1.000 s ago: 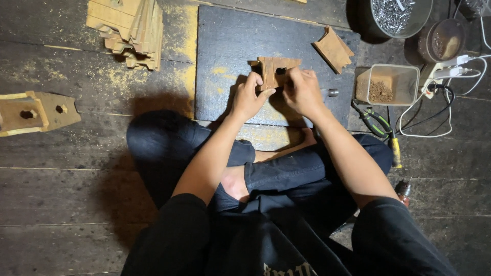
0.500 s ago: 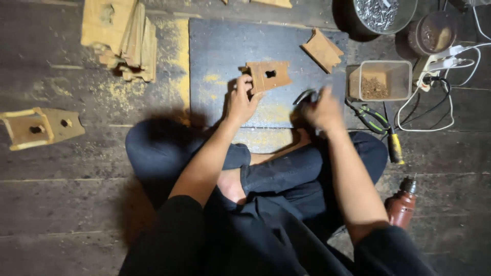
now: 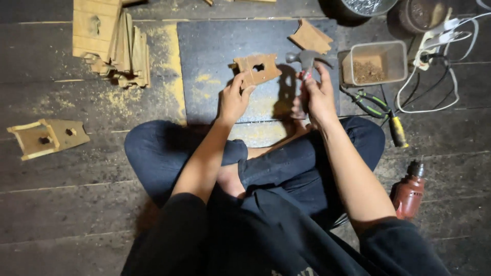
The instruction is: The person sits cross-legged on the floor and assembles small wooden pieces into a box-like structure. They use a hammer to drive nails into the wood, repeatedly picking up nails from a container and securing the pieces together.
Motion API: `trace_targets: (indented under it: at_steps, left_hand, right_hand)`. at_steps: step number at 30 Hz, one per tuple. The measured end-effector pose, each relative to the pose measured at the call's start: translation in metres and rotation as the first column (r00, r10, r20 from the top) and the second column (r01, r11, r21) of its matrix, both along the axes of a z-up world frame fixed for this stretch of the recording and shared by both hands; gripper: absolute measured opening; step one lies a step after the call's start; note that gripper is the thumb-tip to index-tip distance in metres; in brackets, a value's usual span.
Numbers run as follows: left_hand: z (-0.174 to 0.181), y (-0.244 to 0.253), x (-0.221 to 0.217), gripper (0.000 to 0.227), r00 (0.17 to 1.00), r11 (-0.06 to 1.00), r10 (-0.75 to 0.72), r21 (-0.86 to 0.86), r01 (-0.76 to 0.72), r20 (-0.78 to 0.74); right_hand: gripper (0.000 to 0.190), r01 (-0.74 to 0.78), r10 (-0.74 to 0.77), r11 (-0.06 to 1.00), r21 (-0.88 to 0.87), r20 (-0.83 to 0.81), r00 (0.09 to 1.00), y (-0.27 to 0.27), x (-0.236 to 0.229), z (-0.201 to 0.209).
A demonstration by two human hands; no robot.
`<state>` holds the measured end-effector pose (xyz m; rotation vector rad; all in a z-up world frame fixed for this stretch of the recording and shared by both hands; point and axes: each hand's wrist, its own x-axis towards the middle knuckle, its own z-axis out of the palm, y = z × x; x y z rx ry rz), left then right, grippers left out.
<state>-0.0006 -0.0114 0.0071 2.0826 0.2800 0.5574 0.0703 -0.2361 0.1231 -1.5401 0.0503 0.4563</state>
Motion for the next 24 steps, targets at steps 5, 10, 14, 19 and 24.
trace_targets:
  at_steps: [5, 10, 14, 19, 24]
  left_hand:
    - [-0.012, -0.007, 0.005, 0.046, 0.998, 0.999, 0.029, 0.016, -0.030, 0.056]
    - [-0.026, -0.002, 0.008, 0.051, 0.993, 0.996, 0.066, 0.053, -0.072, 0.095]
    - [-0.020, -0.009, 0.009, 0.048, 0.989, 0.998, 0.056, 0.018, -0.059, 0.135]
    - [-0.012, -0.010, 0.010, 0.047, 0.984, 0.997, 0.068, 0.024, -0.073, 0.166]
    - [-0.027, -0.007, 0.010, 0.048, 0.993, 0.999, 0.042, -0.005, -0.042, 0.114]
  right_hand:
    - [0.053, -0.022, 0.053, 0.996, -0.089, 0.361, 0.931, 0.020, -0.027, 0.048]
    - [0.032, 0.108, 0.034, 0.980, -0.168, 0.673, 0.739, 0.017, -0.019, 0.017]
    - [0.016, 0.234, 0.091, 0.923, -0.307, 0.761, 0.642, 0.021, -0.031, -0.020]
    - [0.030, 0.123, 0.284, 0.814, -0.568, 0.573, 0.769, 0.042, -0.045, -0.009]
    - [0.024, 0.257, 0.201, 0.859, -0.442, 0.755, 0.624, 0.039, -0.039, 0.013]
